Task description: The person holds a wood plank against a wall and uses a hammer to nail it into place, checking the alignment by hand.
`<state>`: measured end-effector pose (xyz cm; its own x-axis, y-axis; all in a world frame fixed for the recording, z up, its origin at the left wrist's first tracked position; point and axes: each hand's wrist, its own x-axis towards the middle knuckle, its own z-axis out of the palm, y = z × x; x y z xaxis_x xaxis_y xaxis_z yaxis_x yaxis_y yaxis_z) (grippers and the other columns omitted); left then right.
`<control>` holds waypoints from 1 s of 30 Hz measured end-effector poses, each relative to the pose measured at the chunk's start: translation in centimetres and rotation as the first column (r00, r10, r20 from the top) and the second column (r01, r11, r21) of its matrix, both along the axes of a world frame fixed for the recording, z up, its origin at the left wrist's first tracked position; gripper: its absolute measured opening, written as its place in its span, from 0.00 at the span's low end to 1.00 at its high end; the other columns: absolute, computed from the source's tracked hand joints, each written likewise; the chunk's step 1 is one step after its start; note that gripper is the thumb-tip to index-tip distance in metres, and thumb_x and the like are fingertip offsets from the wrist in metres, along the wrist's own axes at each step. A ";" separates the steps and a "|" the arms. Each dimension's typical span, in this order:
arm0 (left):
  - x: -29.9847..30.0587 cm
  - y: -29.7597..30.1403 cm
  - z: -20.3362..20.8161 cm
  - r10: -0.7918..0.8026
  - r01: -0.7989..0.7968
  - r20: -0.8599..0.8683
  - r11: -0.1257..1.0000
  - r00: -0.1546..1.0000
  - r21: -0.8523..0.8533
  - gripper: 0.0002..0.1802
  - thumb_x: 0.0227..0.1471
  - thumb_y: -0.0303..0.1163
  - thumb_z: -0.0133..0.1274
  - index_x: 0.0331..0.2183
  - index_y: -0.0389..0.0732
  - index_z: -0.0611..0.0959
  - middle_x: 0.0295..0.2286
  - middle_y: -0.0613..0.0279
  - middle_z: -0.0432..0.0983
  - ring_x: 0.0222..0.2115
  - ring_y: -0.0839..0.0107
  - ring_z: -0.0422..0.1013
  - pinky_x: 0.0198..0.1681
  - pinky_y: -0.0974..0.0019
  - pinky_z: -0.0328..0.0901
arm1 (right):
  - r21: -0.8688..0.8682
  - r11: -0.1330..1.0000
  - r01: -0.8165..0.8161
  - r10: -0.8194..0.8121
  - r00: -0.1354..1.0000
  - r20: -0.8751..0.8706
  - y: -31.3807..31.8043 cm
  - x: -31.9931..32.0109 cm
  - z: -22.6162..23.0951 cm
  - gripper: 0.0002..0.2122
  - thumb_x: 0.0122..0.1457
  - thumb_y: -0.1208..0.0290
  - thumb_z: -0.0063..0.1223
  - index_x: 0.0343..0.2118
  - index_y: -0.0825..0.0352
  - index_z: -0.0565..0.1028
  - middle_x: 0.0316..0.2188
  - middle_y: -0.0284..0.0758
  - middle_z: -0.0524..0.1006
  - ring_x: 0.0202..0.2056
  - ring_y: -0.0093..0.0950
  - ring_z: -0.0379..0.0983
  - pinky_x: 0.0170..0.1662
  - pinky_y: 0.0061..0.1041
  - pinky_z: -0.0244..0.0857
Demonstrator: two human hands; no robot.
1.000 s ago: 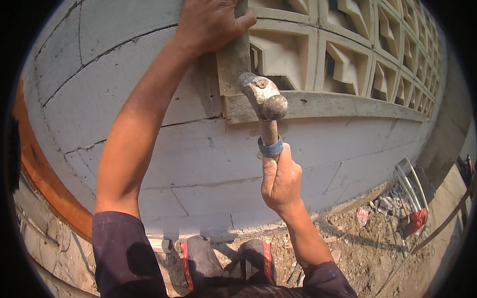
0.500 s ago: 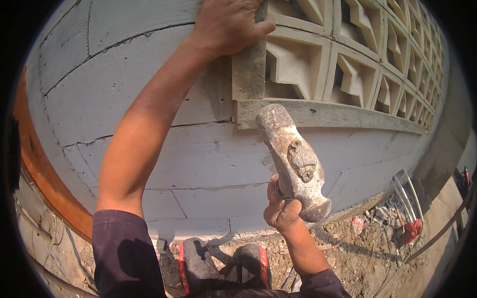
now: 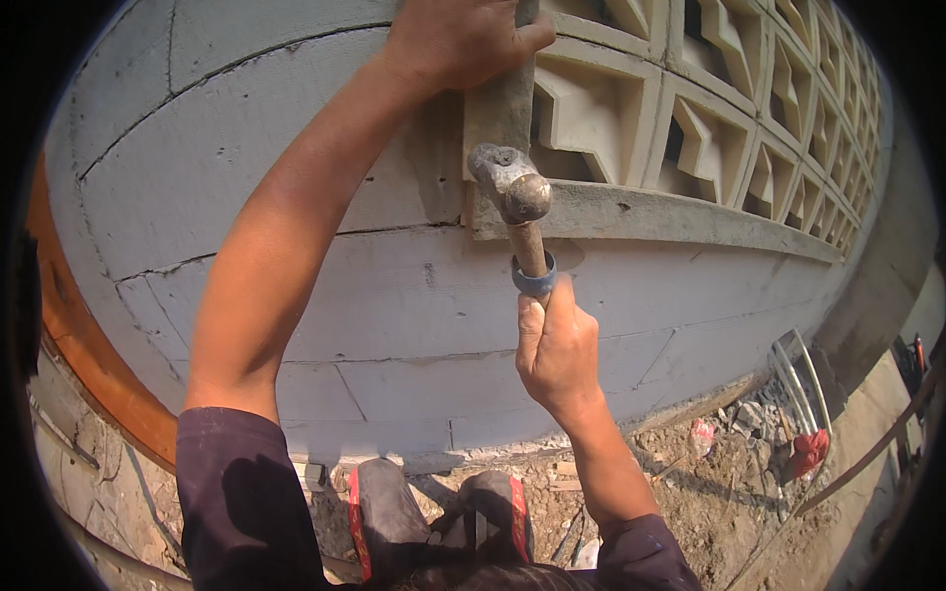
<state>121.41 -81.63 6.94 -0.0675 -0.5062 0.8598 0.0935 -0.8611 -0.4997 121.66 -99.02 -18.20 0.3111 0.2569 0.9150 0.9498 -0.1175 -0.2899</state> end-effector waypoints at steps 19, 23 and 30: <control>0.1 -0.2 0.1 0.004 -0.005 -0.039 1.000 0.999 -0.009 0.33 0.48 0.44 0.57 0.54 0.41 0.74 0.65 0.53 0.54 0.68 0.54 0.42 0.64 0.25 0.37 | -0.028 0.999 0.015 -0.016 0.999 -0.042 -0.4 0.8 0.1 0.09 0.67 0.72 0.43 0.39 0.75 0.69 0.17 0.39 0.71 0.16 0.33 0.70 0.22 0.29 0.62; -0.1 -0.9 0.1 -0.032 0.030 -0.061 0.999 0.998 -0.026 0.33 0.48 0.45 0.57 0.54 0.40 0.75 0.65 0.53 0.54 0.69 0.54 0.41 0.64 0.25 0.37 | 0.128 0.985 -0.115 0.083 0.969 0.232 -2.0 2.4 -2.6 0.06 0.65 0.74 0.45 0.36 0.72 0.66 0.17 0.42 0.71 0.17 0.42 0.71 0.20 0.34 0.62; -0.4 -0.6 0.1 0.005 -0.007 -0.063 0.999 0.998 -0.032 0.31 0.47 0.45 0.58 0.52 0.42 0.76 0.65 0.54 0.55 0.68 0.55 0.42 0.64 0.24 0.37 | 0.084 0.994 -0.068 0.069 0.998 -0.007 -1.3 0.7 -1.3 0.07 0.66 0.73 0.44 0.36 0.73 0.67 0.16 0.38 0.69 0.15 0.40 0.70 0.20 0.33 0.63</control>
